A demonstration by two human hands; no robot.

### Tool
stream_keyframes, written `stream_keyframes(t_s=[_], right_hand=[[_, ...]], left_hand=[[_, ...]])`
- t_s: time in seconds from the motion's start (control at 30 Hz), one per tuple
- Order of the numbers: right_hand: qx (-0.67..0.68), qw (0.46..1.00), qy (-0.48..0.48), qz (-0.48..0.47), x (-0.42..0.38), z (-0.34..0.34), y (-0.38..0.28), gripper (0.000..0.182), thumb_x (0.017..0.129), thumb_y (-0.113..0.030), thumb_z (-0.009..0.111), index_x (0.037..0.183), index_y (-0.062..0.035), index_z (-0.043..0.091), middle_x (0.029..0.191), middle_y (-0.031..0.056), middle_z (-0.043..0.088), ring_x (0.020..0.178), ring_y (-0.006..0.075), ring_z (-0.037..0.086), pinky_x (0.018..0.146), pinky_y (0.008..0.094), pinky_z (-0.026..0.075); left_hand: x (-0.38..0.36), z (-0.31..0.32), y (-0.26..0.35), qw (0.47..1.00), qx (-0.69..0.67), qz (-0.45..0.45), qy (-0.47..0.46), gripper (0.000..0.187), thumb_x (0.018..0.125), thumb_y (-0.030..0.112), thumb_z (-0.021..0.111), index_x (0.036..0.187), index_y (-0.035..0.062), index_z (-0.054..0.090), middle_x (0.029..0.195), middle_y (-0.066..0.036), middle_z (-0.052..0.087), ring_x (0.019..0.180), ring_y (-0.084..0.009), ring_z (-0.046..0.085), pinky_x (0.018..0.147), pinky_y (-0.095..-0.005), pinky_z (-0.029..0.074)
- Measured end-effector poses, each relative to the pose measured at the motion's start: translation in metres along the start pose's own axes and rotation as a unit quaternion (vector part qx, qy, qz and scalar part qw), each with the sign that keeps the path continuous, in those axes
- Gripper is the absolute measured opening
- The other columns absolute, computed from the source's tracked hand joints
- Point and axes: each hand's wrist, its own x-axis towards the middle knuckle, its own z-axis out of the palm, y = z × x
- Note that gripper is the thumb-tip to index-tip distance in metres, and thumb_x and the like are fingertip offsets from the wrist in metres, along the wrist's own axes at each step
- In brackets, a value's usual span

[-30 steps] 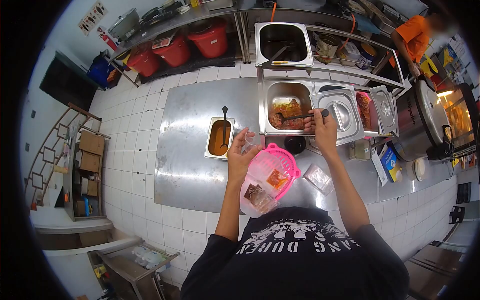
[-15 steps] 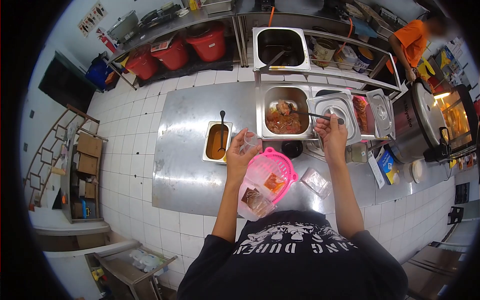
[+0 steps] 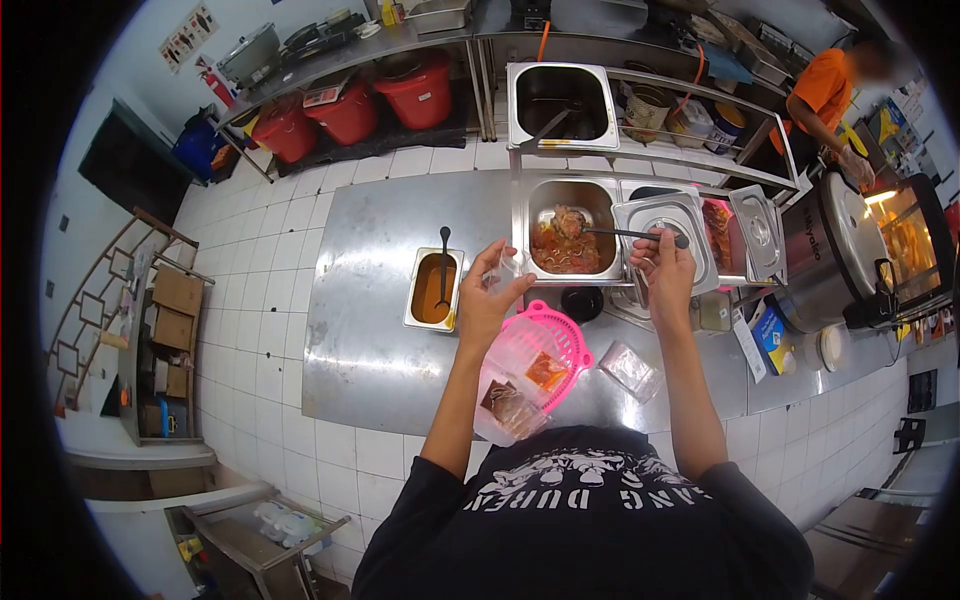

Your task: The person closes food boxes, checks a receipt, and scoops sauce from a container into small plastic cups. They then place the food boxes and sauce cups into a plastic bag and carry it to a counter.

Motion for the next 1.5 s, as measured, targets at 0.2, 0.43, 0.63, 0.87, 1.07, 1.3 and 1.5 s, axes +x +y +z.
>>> stream_keyframes(t_s=[0.2, 0.43, 0.63, 0.87, 1.07, 1.3, 1.5], right_hand=[[-0.014, 1.0, -0.023, 0.003, 0.002, -0.004, -0.002, 0.033, 0.103, -0.029, 0.047, 0.106, 0.002, 0.055, 0.085, 0.0098, 0.063, 0.073, 0.0124, 0.061, 0.068, 0.026, 0.056], [-0.031, 0.999, 0.009, 0.031, -0.02, -0.005, 0.007, 0.033, 0.104, -0.027, 0.045, 0.106, 0.0037, 0.055, 0.086, 0.0115, 0.064, 0.071, 0.0138, 0.063, 0.064, 0.0254, 0.056], [-0.062, 0.997, 0.016, 0.052, -0.044, 0.005, 0.014, 0.033, 0.104, -0.026, 0.044, 0.108, 0.0045, 0.055, 0.09, 0.0151, 0.067, 0.073, 0.0159, 0.066, 0.063, 0.0253, 0.057], [-0.056, 0.997, 0.025, 0.048, -0.041, 0.005, 0.009, 0.033, 0.104, -0.026, 0.043, 0.109, 0.0047, 0.054, 0.089, 0.0148, 0.067, 0.073, 0.016, 0.066, 0.063, 0.026, 0.057], [-0.059, 0.998, 0.03, -0.014, -0.031, 0.015, -0.029, 0.033, 0.104, -0.027, 0.044, 0.109, 0.0037, 0.054, 0.092, 0.0147, 0.065, 0.076, 0.015, 0.065, 0.064, 0.0254, 0.056], [-0.039, 0.998, 0.023, -0.05, -0.019, 0.016, -0.056, 0.033, 0.103, -0.03, 0.046, 0.108, 0.0015, 0.055, 0.089, 0.0116, 0.065, 0.075, 0.013, 0.063, 0.064, 0.0238, 0.055], [-0.032, 0.997, 0.02, -0.06, -0.015, 0.014, -0.071, 0.032, 0.104, -0.028, 0.045, 0.108, 0.0022, 0.054, 0.087, 0.0109, 0.063, 0.073, 0.013, 0.061, 0.062, 0.0246, 0.055]], left_hand=[[0.02, 0.0, 0.0, 0.999, 0.036, 0.033, 0.002, 0.065, 0.077, 0.021, 0.082, 0.133, 0.0061, 0.052, 0.123, -0.008, 0.062, 0.113, -0.0208, 0.056, 0.098, -0.04, 0.043], [0.019, -0.006, -0.008, 0.999, 0.027, 0.024, 0.017, 0.065, 0.077, 0.021, 0.082, 0.133, 0.0067, 0.052, 0.122, -0.006, 0.062, 0.112, -0.0187, 0.055, 0.096, -0.0389, 0.044], [0.017, -0.008, -0.007, 0.998, 0.051, 0.02, 0.026, 0.064, 0.077, 0.02, 0.082, 0.132, 0.0067, 0.053, 0.122, -0.006, 0.062, 0.111, -0.0182, 0.056, 0.096, -0.0372, 0.044], [0.02, -0.003, -0.006, 0.998, 0.035, 0.042, 0.023, 0.062, 0.076, 0.018, 0.082, 0.13, 0.0054, 0.054, 0.122, -0.011, 0.062, 0.11, -0.0195, 0.058, 0.098, -0.0387, 0.047], [0.026, 0.013, 0.006, 0.99, 0.114, 0.079, 0.015, 0.062, 0.074, 0.016, 0.083, 0.129, 0.0062, 0.056, 0.12, -0.009, 0.063, 0.11, -0.0199, 0.058, 0.091, -0.0376, 0.051], [0.043, 0.032, 0.002, 0.976, 0.152, 0.155, 0.021, 0.057, 0.07, 0.019, 0.083, 0.122, 0.0074, 0.061, 0.106, -0.01, 0.065, 0.101, -0.0248, 0.06, 0.084, -0.0364, 0.05], [0.048, 0.036, 0.001, 0.979, 0.131, 0.156, 0.007, 0.057, 0.07, 0.019, 0.083, 0.121, 0.0068, 0.061, 0.103, -0.011, 0.066, 0.096, -0.0251, 0.063, 0.083, -0.036, 0.05]])
